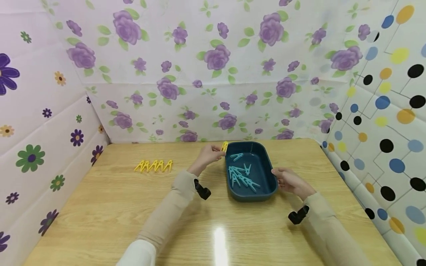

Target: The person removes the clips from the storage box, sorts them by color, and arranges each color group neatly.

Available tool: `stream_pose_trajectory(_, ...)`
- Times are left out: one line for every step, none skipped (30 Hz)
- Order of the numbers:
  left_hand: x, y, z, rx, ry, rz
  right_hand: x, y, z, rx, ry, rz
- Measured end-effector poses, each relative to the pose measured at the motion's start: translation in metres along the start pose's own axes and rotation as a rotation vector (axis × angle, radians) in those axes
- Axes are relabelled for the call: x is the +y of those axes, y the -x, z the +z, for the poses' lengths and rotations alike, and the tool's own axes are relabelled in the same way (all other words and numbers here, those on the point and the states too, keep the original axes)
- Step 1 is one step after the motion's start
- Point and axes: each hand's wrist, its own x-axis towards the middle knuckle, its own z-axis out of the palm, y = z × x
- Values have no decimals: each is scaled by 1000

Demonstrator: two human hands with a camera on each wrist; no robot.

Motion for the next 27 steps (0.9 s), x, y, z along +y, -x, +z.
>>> stream_pose_trajectory(-3, 1, -3, 9, -3, -1, 0, 0, 0, 0, -2, -1)
stream_pose_trajectory(-6, 2, -5, 15, 0, -5, 0, 1, -1, -4, -5, -5)
stream_pose_trajectory(-9, 3, -8, 21, 1, -11, 0, 1, -1, -11, -6, -9)
stream_pose_trajectory(-12, 3, -11, 27, -3, -13, 0, 1, -1, -9, -10, -9)
stream_pose_trajectory(-16, 4, -13, 36, -14, -15, 0, 2, -1, -11, -12, -10)
stream_pose_trajectory(-19, 5, -17, 45, -24, -18, 0, 1, -1, -12, -12, -10)
stream_pose_trajectory(-23, 5, -20, 54, -39, -20, 0, 1, -1, -16, -9, -10)
stream_pose_trajectory(-27, 6, -23, 68, -64, -21, 0, 1, -1, -18, -9, -8)
stream_pose_trajectory(-31, 6, -27, 83, -100, -21, 0, 2, -1, -19, -5, -6)
stream_pose_trajectory(-35, 7, -31, 99, -144, -20, 0, 2, -1, -15, -5, -1)
stream_pose_trajectory(-39, 7, -35, 117, -176, -24, 0, 2, -1, -23, -3, -2)
stream_pose_trajectory(-43, 8, -39, 136, -202, -26, 0, 2, -1, -23, -3, -1)
stream_pose_trajectory(-47, 8, -44, 157, -234, -29, 0, 2, -2, -24, -2, -1)
stream_pose_trajectory(-51, 9, -48, 180, -263, -35, 0, 2, -2, -25, -4, -4)
stream_pose_trajectory(-54, 10, -53, 200, -283, -48, 0, 2, -3, -25, -5, -6)
stream_pose_trajectory(-57, 12, -57, 223, -298, -53, 1, 2, -3, -24, -10, -7)
stream_pose_trajectory(-61, 14, -62, 245, -301, -60, 1, 2, -4, -26, -10, -9)
stream_pose_trajectory(-63, 16, -66, 265, -306, -66, 1, 2, -4, -22, -9, -8)
stream_pose_trajectory(-65, 18, -70, 283, -314, -73, 2, 2, -5, -26, -8, -9)
stream_pose_trajectory(-68, 21, -74, 297, -313, -72, 2, 2, -5, -28, -5, -9)
stream_pose_trajectory(-71, 22, -77, 309, -314, -71, 2, 2, -5, -27, 1, -7)
stream_pose_trajectory(-74, 24, -80, 319, -324, -66, 2, 2, -5, -28, 6, -7)
stream_pose_trajectory(-77, 25, -83, 330, -333, -68, 2, 2, -5, -31, 10, -7)
stream_pose_trajectory(-79, 26, -85, 341, -349, -67, 2, 2, -5, -30, 10, -6)
stream_pose_trajectory(-82, 26, -87, 353, -367, -66, 2, 2, -5, -34, 11, -7)
stream_pose_trajectory(-85, 27, -89, 362, -389, -68, 2, 1, -4, -35, 12, -7)
stream_pose_trajectory(-87, 27, -91, 373, -421, -78, 2, 1, -4, -38, 11, -8)
